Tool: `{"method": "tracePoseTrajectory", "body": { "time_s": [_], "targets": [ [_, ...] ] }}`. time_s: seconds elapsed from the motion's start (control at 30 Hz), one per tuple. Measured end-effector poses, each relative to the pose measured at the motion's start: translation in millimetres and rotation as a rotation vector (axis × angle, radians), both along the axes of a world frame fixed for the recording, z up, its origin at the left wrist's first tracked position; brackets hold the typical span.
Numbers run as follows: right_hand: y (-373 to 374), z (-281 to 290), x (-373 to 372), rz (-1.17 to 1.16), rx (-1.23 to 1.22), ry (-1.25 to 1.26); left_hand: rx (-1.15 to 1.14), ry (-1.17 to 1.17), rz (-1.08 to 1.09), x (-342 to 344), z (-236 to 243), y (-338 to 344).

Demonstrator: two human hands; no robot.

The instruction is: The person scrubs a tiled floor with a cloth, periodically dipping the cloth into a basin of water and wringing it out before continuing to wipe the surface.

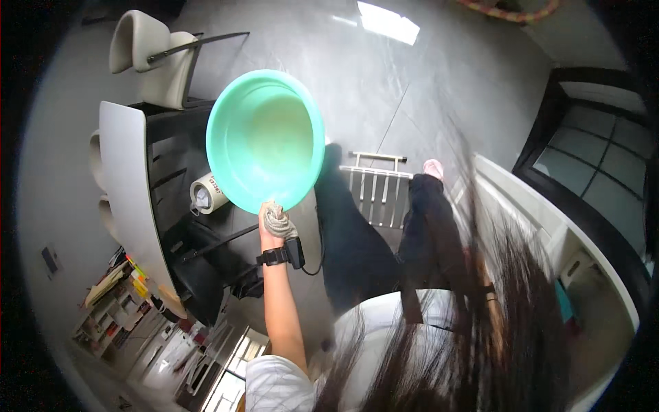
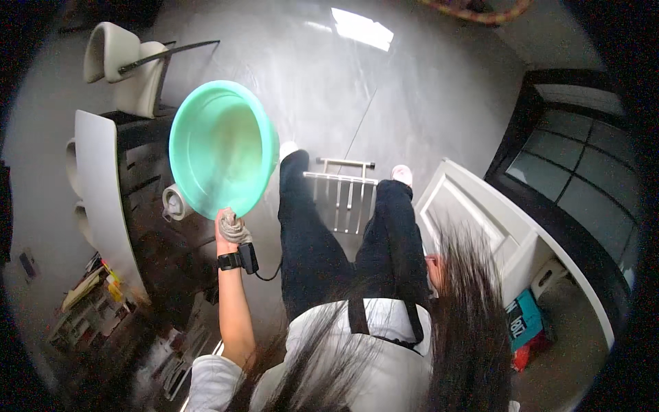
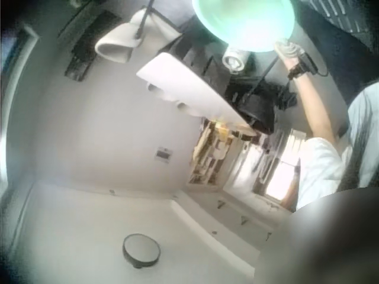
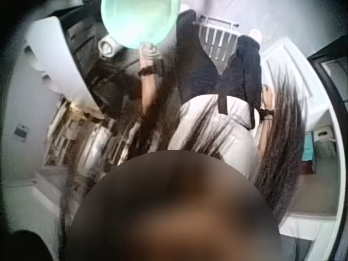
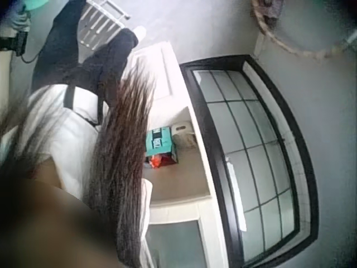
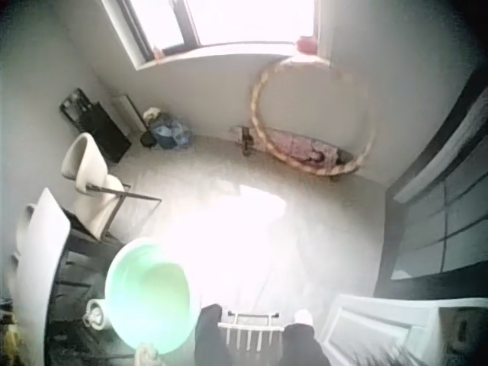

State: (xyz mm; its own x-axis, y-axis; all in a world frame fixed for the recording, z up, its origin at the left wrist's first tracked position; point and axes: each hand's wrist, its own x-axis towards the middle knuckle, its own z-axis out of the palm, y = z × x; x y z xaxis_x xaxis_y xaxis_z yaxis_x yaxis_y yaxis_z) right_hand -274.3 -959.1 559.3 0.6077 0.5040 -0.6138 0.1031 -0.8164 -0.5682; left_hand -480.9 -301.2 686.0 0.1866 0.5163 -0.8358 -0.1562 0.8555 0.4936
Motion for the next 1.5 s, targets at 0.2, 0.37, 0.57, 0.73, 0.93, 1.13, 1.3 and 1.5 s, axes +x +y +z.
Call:
{"method": "tracePoseTrajectory", "body": {
  "time_s": [0.2, 0.37, 0.57, 0.73, 0.93, 1.13, 1.3, 1.5],
  "targets": [
    [138, 97, 72, -0.627, 0.299, 0.189, -0.156, -0.326, -0.205, -15, 46, 12],
    [216, 155, 40, -0.696, 0.401, 0.132, -0.086, -0.072, -0.386, -19, 73, 31],
    [378, 264, -89, -0.727, 0.617, 0.464, 0.106, -0.019, -0.647, -61, 92, 56],
    [443, 267, -172, -0.67, 0.639, 0.644, 0.077, -0.093, -0.724, -106, 124, 58],
    [433, 272, -249, -0.736, 0.641, 0.706, 0.234, 0.01, -0.85, -199, 114, 49],
    [405, 266, -294, -0.67, 0.63, 0.574, 0.461, -0.197, -0.926, -274, 110, 14],
    [369, 252, -310, -0.61, 0.617, 0.71, 0.141, 0.024, -0.701, -291, 139, -36],
    [312, 244, -337, -0.583, 0.557, 0.586, 0.161, -0.01, -0.75, -326, 136, -93]
  ]
}}
